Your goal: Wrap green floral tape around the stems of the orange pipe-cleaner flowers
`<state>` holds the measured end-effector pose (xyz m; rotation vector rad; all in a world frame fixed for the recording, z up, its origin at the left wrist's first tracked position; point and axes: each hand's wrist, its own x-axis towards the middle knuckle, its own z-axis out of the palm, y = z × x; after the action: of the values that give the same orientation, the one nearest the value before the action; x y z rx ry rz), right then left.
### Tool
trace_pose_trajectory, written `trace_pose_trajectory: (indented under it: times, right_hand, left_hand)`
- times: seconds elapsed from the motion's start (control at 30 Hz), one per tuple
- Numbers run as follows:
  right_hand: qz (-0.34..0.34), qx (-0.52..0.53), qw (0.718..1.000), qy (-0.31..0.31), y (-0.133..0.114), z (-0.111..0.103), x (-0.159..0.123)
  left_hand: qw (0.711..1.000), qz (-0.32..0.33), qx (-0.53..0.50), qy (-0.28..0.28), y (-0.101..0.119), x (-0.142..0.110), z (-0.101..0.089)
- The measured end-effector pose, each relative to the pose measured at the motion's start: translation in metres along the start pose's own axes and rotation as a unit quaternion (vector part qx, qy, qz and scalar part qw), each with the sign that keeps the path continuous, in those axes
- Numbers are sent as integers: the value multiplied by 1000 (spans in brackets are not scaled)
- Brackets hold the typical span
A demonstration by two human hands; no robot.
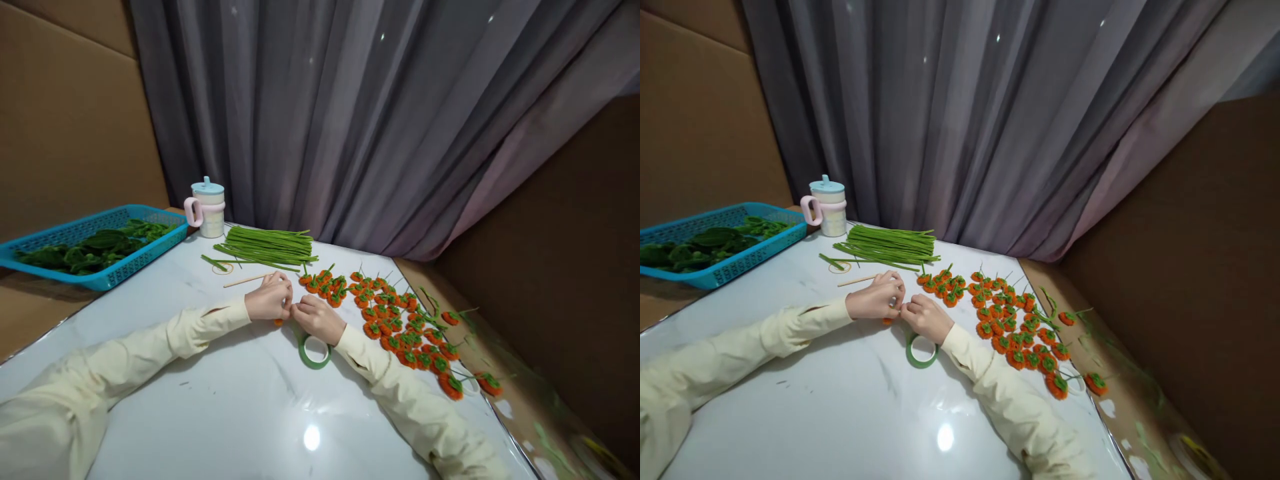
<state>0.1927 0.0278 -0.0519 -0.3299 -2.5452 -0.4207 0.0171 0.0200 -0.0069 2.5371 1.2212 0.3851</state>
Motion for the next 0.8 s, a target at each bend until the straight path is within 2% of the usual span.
trace_pose_trajectory:
  times: [0.23,0.4,0.57,0.7,0.8]
  right_hand:
    - [96,72,992,31,-14,10,-8]
    - [213,158,962,61,-27,7,-9]
    - [335,255,903,84,-46,-4,-8]
    - [420,351,832,92,-59,-10,-8]
    - [446,428,782,76,-66,-15,-9]
  left_hand:
    - [995,75,57,36,15,-8,8]
    - [983,147,102,27,16,-10,0]
    - [981,169,92,-29,18,-15,-12]
    - [985,147,66,-62,22,-23,-20]
    - [989,116,34,-86,25,-30,-22]
